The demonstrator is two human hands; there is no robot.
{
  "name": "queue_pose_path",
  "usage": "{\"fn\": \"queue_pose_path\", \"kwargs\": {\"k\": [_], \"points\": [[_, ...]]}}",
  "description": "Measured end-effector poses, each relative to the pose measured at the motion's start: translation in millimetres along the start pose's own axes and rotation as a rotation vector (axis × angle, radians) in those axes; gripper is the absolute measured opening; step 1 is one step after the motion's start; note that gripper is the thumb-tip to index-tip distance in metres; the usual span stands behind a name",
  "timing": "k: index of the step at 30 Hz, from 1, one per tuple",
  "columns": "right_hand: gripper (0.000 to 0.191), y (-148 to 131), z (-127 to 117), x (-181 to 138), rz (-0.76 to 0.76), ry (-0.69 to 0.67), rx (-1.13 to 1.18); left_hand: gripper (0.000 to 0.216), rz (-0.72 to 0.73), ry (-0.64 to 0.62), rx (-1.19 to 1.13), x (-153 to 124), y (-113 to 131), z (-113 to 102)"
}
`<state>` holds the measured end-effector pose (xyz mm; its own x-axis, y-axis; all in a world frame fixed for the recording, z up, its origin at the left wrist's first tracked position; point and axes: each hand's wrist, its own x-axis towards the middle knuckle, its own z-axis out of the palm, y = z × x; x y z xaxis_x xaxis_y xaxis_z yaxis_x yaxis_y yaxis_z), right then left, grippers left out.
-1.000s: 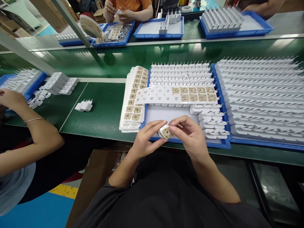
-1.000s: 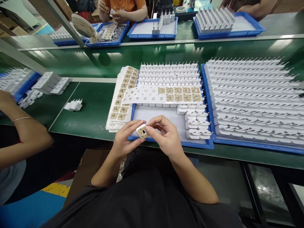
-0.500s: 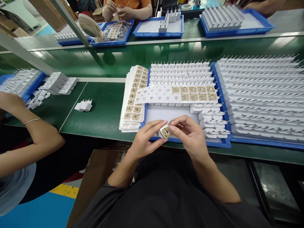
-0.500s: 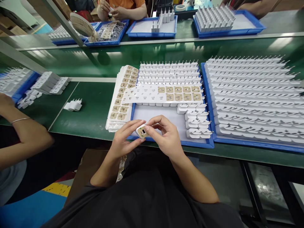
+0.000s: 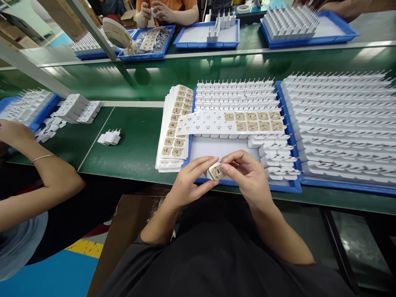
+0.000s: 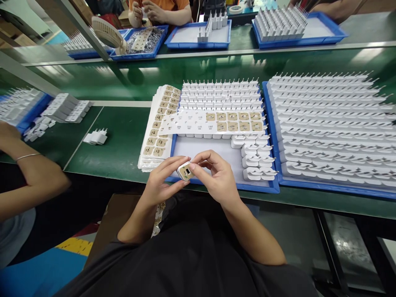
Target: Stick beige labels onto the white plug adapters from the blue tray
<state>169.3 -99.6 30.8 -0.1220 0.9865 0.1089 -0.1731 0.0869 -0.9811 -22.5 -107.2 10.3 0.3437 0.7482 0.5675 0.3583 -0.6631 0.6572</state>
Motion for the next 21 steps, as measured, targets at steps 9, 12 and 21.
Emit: {"fn": "queue_pose_path", "kwargs": {"k": [9, 12, 21], "points": [[0.018, 1.6, -0.4, 1.8, 0.045, 0.007, 0.059, 0.06, 0.01, -0.003, 0.012, 1.8, 0.7, -0.5], [0.019, 1.2, 0.5, 2.1, 0.043, 0.013, 0.06, 0.061, 0.007, -0.002, 0.012, 2.0, 0.7, -0.8], [0.018, 0.9, 2.9, 1.8, 0.022, 0.023, 0.022, 0.06, 0.002, -0.005, 0.027, 1.8, -0.1, -1.7]]}}
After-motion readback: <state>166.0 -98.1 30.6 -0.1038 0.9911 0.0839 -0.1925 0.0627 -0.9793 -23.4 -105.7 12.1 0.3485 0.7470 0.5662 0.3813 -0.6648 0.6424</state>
